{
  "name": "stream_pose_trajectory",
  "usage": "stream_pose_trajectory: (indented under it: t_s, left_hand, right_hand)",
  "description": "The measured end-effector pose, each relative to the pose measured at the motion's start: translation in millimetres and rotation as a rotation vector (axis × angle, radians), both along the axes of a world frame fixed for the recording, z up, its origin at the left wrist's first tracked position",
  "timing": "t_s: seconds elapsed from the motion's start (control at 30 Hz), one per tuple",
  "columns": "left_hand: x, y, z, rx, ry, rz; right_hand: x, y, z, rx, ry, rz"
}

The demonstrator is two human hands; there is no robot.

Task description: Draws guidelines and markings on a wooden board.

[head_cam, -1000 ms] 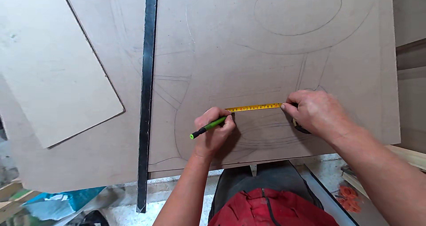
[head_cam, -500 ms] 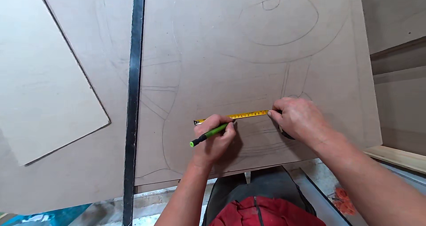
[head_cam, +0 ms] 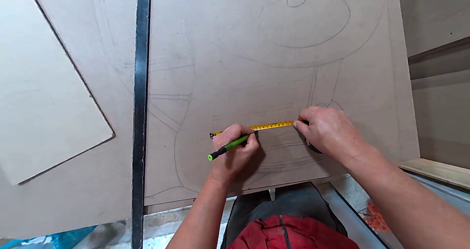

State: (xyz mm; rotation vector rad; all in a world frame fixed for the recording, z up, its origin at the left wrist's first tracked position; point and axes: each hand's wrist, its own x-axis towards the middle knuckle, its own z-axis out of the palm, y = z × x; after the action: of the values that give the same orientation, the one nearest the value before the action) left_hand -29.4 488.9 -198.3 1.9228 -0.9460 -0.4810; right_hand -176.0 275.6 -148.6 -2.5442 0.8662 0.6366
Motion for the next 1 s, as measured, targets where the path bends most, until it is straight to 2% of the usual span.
stream_pose_trajectory:
  t_s: [0.4,0.6,1.0]
  left_hand:
    - [2,0,-4,-0.024,-0.012,-0.015]
    - [-9,-14,8,-0.007,0.152,-0.002]
    - [-21,-24,-2,-0.027,0.061,-0.036]
  right_hand:
    - [1,-1,0,-0.007,0.021,0.004]
    - [-1,-1,-1,0.010,-0.006,-0.004]
    - [1,0,1,0.025,-0.005,-0.004]
